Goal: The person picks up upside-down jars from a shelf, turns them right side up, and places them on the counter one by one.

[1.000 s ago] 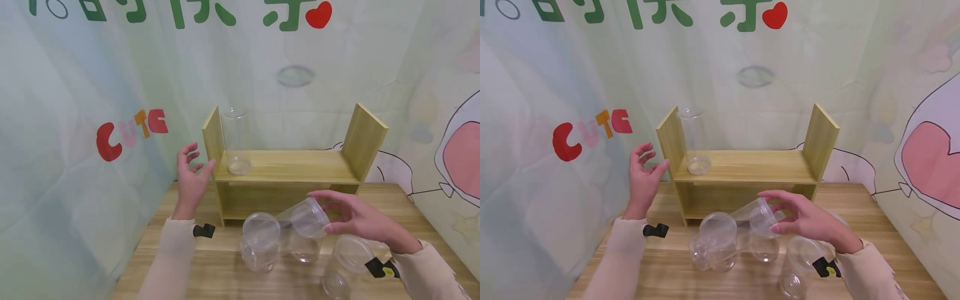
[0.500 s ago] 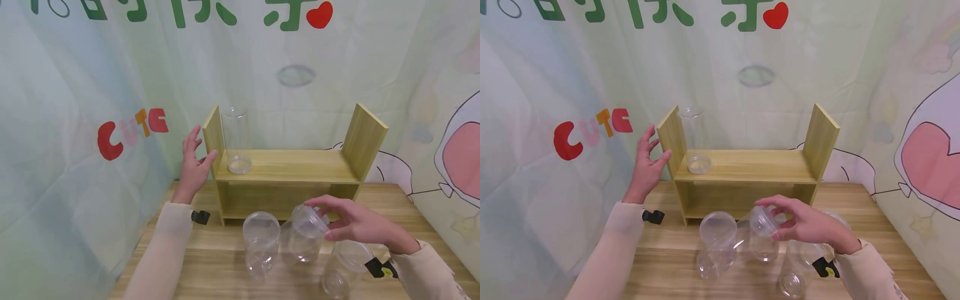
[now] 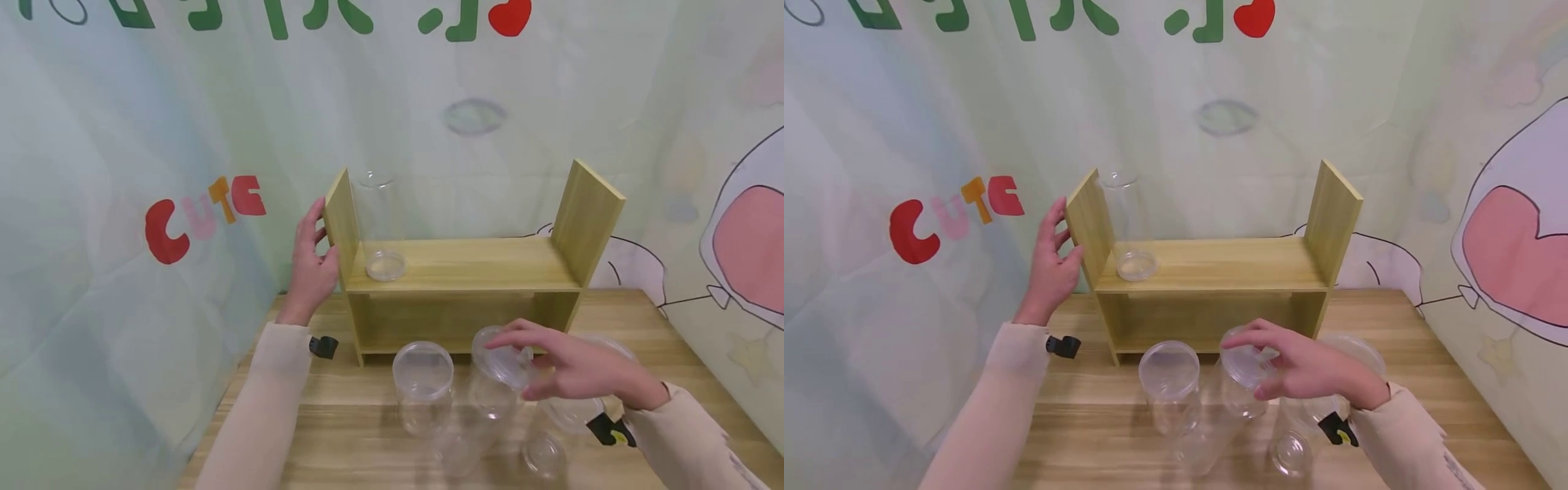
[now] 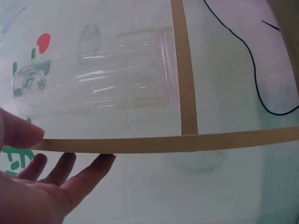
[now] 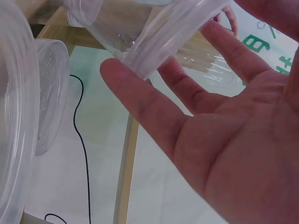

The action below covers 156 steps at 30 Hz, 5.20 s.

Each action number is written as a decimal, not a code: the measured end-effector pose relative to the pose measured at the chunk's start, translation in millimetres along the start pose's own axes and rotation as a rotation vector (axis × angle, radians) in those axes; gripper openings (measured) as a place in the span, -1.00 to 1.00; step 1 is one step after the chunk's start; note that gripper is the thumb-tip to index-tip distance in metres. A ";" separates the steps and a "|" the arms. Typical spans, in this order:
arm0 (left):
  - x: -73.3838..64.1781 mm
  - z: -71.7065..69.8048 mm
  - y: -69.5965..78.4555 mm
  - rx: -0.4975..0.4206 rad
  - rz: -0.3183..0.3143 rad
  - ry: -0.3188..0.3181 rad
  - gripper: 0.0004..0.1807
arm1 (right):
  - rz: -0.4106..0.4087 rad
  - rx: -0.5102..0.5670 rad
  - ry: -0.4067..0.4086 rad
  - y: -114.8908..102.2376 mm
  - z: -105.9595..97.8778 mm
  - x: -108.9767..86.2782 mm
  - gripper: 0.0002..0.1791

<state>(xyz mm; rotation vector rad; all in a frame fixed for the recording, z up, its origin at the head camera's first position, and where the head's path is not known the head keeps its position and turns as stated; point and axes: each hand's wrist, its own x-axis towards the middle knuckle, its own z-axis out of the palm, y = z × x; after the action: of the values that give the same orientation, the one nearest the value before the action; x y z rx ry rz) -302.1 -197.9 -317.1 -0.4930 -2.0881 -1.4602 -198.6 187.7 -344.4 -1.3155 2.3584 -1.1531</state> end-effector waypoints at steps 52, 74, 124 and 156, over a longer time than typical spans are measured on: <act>-11.1 -4.6 46.0 0.024 -0.100 -0.064 -0.21 | 0.054 -0.283 0.001 12.0 33.9 9.5 -0.24; -5.7 -2.5 14.8 0.042 -0.084 -0.045 -0.14 | 0.116 -0.310 -0.018 9.6 45.8 15.0 -0.27; -6.6 -6.5 2.6 0.137 -0.075 -0.086 -0.03 | 0.106 -0.040 0.524 -29.5 -6.4 127.0 -0.16; -4.9 -6.3 8.3 0.118 -0.056 -0.103 -0.03 | 0.014 -0.198 0.759 -40.8 -22.9 236.6 -0.23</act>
<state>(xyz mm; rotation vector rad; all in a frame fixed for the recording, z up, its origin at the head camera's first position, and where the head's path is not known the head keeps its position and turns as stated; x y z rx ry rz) -292.1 -200.9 -312.4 -0.4759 -2.2712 -1.3583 -322.3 0.3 -256.1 -1.0164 3.0540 -1.6751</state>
